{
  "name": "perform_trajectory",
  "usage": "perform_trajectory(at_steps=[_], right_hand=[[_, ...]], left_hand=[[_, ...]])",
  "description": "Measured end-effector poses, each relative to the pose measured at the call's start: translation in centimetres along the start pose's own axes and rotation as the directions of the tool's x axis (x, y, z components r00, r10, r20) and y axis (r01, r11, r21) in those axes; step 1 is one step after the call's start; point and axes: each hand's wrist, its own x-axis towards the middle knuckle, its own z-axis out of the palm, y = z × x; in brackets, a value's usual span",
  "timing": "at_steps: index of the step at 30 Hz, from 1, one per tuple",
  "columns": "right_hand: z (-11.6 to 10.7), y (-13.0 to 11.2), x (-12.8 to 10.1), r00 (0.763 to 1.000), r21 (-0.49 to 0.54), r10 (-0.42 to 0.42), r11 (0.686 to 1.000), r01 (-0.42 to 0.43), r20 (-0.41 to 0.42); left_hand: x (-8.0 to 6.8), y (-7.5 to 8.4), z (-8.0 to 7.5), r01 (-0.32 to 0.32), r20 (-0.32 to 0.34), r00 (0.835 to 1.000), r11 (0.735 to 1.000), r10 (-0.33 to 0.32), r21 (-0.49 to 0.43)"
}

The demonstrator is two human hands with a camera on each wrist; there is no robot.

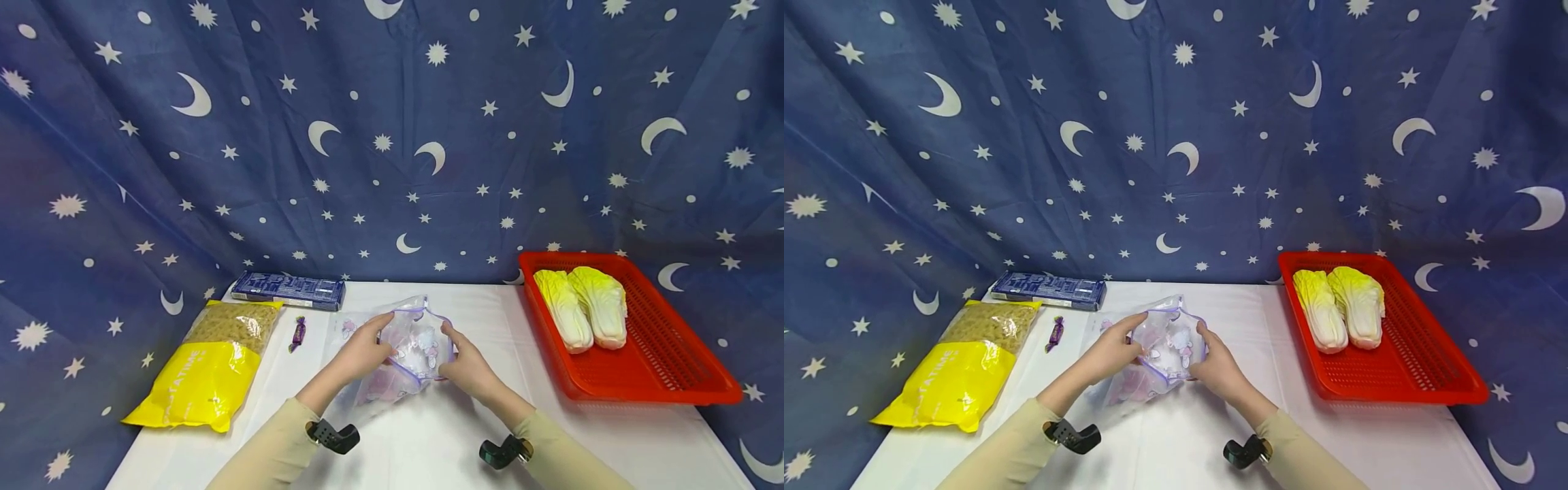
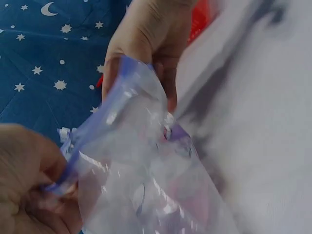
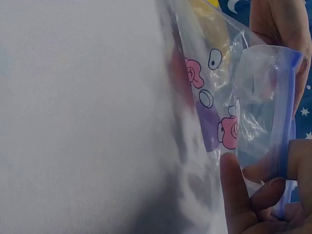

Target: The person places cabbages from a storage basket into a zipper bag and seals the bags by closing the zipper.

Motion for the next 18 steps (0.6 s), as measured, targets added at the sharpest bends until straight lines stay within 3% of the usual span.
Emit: perform_trajectory(at_steps=[2,5,8,13,18], right_hand=[[0.1,0.0,-0.1,1.000,-0.027,-0.014,1.000,0.014,-0.002],[0.3,0.1,-0.2,1.000,-0.065,-0.024,0.998,0.024,0.001],[0.5,0.1,-0.1,1.000,-0.073,-0.011,0.997,0.011,-0.006],[0.5,0.2,-0.1,0.999,-0.021,0.031,0.999,-0.031,-0.014],[0.3,0.5,-0.2,0.998,0.049,0.070,0.996,-0.070,-0.008]], left_hand=[[0.2,0.0,0.1,0.052,-0.017,0.998,0.994,-0.054,-0.097],[0.3,0.2,0.2,0.119,-0.038,0.991,0.964,-0.131,-0.237],[0.4,0.3,0.1,0.147,-0.021,0.987,0.936,-0.162,-0.318],[0.0,-0.2,0.3,0.073,0.058,0.997,0.953,-0.058,-0.295],[-0.2,-0.8,0.1,0.018,0.137,0.990,0.957,0.023,-0.288]])
